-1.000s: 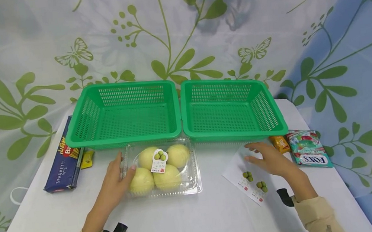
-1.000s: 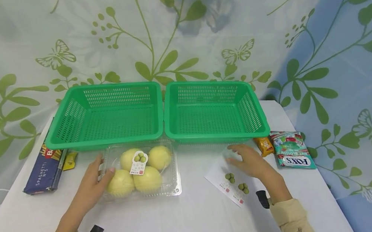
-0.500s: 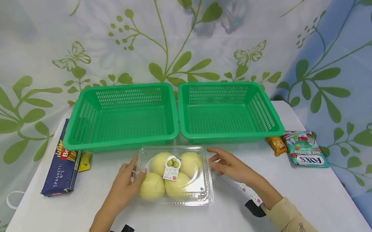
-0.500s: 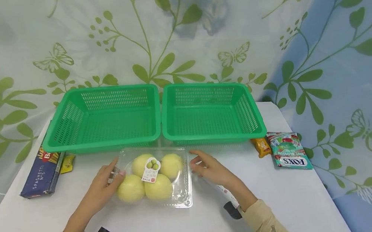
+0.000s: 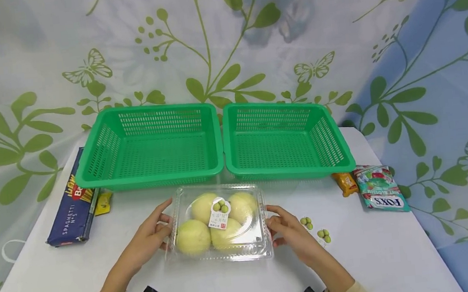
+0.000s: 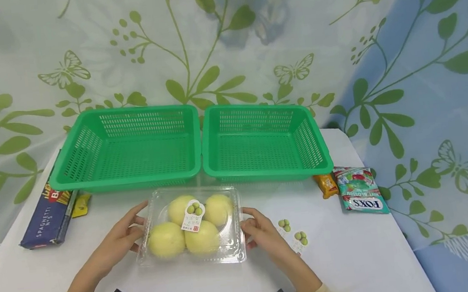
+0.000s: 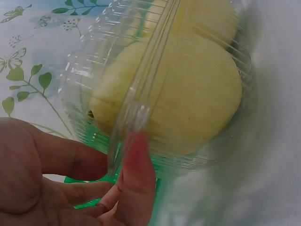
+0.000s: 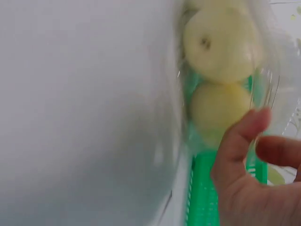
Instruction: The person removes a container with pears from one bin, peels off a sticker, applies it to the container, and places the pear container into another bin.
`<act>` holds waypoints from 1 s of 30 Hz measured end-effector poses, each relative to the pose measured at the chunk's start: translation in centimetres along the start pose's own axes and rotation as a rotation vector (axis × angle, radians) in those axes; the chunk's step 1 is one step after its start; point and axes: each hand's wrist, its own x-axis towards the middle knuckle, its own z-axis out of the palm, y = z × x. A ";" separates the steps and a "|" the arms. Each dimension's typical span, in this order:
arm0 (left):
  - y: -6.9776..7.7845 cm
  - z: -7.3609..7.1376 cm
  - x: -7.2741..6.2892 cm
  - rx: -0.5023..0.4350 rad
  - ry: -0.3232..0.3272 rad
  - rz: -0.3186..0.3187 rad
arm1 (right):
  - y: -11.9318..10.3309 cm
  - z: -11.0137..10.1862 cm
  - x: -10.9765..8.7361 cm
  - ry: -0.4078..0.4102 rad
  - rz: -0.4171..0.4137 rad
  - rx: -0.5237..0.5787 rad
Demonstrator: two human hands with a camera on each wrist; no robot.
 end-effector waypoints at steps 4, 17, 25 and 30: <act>-0.2 -0.1 0.0 -0.022 -0.025 0.006 | 0.3 0.9 -0.2 0.062 0.040 0.158; -0.3 -0.3 0.1 -0.057 -0.008 0.003 | -0.1 1.8 -0.4 0.137 0.050 0.326; 0.0 -0.3 -0.2 -0.091 -0.023 0.019 | -1.3 1.9 -0.9 0.208 0.018 0.346; 0.5 -1.0 -0.9 -0.145 -0.051 0.082 | -1.8 1.4 -1.8 0.193 0.001 0.287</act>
